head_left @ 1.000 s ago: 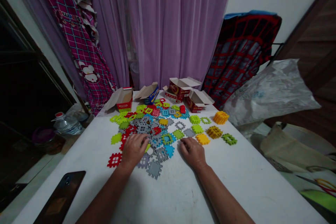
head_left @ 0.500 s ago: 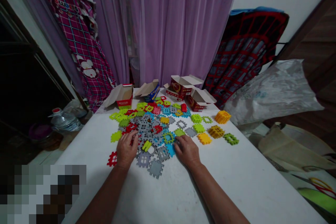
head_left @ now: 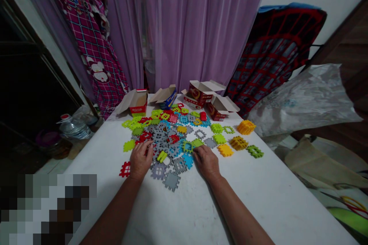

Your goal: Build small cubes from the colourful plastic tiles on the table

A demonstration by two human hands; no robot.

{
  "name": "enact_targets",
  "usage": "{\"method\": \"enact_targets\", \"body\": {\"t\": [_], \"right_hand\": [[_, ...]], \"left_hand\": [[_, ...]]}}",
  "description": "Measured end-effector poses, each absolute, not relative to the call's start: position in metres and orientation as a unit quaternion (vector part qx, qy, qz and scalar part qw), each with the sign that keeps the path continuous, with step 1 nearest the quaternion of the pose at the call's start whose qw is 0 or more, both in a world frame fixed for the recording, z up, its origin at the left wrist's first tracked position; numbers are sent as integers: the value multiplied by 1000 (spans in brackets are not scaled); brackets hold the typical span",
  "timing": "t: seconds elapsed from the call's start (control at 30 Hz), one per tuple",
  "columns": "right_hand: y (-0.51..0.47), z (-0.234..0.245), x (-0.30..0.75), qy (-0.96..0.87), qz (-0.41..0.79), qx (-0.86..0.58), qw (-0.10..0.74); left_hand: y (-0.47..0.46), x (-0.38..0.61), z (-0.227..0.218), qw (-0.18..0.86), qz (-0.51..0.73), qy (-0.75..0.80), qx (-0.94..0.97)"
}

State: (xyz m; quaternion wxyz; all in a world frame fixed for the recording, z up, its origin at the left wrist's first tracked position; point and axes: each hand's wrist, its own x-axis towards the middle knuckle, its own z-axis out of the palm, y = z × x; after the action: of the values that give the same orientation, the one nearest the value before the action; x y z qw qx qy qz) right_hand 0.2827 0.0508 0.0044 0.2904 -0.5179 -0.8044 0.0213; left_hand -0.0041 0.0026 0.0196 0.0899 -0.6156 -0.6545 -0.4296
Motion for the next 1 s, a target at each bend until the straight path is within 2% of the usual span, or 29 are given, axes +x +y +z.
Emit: {"method": "enact_targets", "body": {"t": [0.2, 0.4, 0.73, 1.0], "right_hand": [[59, 5, 319, -818, 2, -504, 276], [44, 3, 320, -738, -22, -596, 315], [23, 9, 284, -700, -49, -681, 210], [27, 9, 280, -703, -50, -674, 222]], "left_hand": [[3, -5, 19, 87, -427, -658, -614], [3, -6, 19, 81, -428, -657, -615], [4, -6, 17, 98, -435, -645, -621], [4, -6, 17, 92, -426, -647, -625]]}}
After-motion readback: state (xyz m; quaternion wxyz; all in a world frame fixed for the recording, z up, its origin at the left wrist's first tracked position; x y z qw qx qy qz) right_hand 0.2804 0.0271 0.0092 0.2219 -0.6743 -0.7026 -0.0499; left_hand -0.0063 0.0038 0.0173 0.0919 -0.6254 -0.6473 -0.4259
